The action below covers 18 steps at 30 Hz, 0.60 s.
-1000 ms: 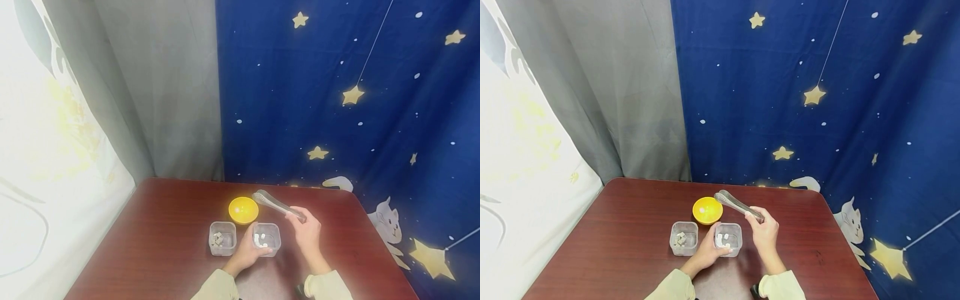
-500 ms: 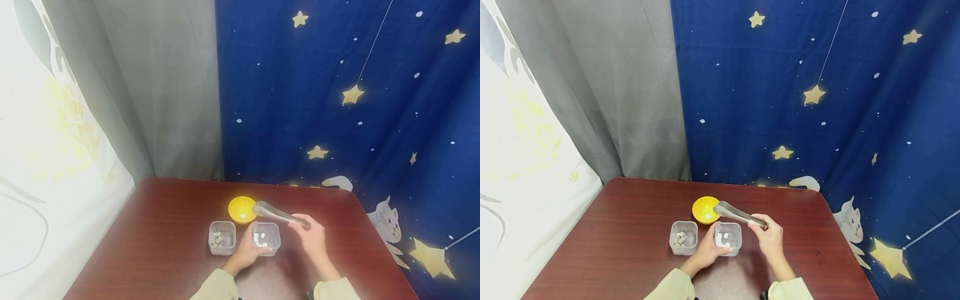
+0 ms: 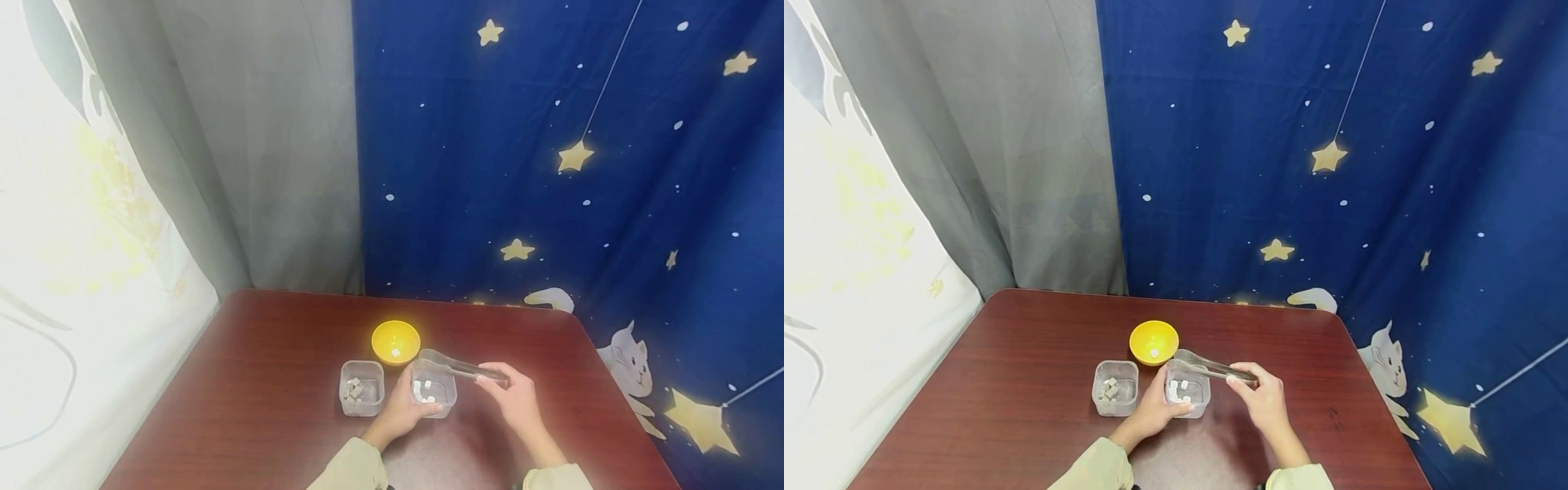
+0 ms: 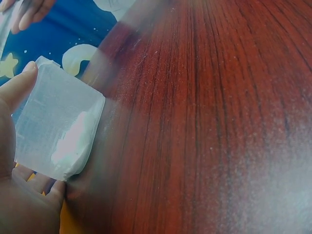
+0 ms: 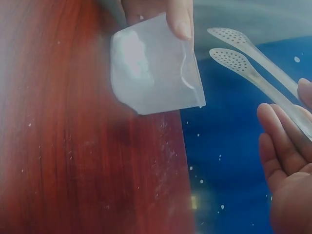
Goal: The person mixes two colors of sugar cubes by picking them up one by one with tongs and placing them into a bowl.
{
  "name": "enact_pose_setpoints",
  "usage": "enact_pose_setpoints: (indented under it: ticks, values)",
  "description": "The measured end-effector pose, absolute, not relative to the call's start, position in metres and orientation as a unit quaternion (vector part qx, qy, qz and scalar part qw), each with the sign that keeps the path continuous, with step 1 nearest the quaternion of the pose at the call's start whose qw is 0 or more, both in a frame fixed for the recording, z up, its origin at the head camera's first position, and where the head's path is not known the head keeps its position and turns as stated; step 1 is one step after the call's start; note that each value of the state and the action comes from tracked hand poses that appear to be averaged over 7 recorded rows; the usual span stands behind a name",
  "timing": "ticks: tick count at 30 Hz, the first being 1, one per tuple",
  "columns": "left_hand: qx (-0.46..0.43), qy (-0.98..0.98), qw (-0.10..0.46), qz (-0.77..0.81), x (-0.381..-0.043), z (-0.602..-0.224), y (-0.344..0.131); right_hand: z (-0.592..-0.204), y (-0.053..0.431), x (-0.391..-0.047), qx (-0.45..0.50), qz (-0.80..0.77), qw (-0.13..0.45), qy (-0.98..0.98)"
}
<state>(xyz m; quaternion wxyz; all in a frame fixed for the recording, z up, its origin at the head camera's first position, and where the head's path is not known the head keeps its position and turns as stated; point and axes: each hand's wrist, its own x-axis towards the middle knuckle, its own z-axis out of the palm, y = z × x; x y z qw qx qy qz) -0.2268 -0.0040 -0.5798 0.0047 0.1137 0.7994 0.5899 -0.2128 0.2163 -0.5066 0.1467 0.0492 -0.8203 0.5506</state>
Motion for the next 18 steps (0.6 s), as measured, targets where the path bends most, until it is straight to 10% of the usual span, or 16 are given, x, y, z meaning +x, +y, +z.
enact_pose_setpoints:
  ticks: [18]
  values:
    - [0.104,0.809,0.009,0.579,-0.226,-0.579,-0.0044,-0.5122,0.2211,-0.2093,0.076,0.518,0.125,-0.843]
